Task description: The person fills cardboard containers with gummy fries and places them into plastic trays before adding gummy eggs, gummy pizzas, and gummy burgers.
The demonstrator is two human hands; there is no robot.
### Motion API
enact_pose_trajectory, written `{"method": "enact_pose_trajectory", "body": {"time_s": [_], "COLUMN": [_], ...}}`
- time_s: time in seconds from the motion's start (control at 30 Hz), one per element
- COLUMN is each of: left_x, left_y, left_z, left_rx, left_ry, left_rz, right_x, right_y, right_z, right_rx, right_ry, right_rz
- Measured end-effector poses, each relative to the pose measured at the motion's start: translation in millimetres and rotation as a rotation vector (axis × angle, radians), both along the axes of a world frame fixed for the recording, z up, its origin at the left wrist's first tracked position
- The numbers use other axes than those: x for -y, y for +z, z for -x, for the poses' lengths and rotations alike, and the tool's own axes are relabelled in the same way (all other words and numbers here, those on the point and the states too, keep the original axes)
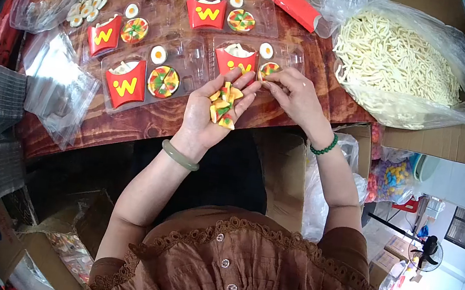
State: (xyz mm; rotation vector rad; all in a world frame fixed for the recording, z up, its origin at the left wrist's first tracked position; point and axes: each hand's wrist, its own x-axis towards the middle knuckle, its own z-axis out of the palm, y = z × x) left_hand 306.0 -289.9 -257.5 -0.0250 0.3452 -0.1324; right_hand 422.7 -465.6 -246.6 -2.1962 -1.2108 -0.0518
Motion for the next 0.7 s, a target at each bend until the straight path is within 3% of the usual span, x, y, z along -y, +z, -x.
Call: {"method": "enact_pose_trajectory", "body": {"time_s": [0.13, 0.23, 0.3, 0.43, 0.5, 0.6, 0.67, 0.7], "left_x": [0.0, 0.1, 3.3, 13.8, 14.8, 13.9, 13.0, 15.0], "left_y": [0.8, -0.7, 3.2, 8.3, 7.0, 4.4, 5.5, 4.9], "left_z": [0.6, 0.0, -0.4, -5.9, -6.4, -3.8, -2.1, -2.0], "left_rx": [0.015, 0.117, 0.114, 0.125, 0.115, 0.088, 0.093, 0.096], "left_ry": [-0.016, -0.028, -0.026, -0.075, -0.069, -0.058, -0.099, -0.1], "left_rz": [-0.032, 0.022, 0.0, -0.06, -0.033, 0.021, -0.021, -0.019], "right_x": [0.6, -1.5, -4.4, -9.7, -8.0, 1.2, 5.9, 7.9], "right_y": [5.6, 24.0, 33.7, 36.4, 41.7, 37.0, 50.2, 50.7], "right_z": [3.3, 13.1, 21.7, 36.1, 41.7, 37.2, 36.8, 34.5], "right_rx": [-0.077, -0.277, -0.288, -0.208, -0.523, -0.604, -0.573, -0.344], "right_ry": [-0.014, -0.131, 0.052, 0.08, -0.068, -0.136, -0.221, -0.137], "right_rz": [0.005, -0.047, -0.148, -0.087, 0.029, -0.126, -0.064, -0.119]}}
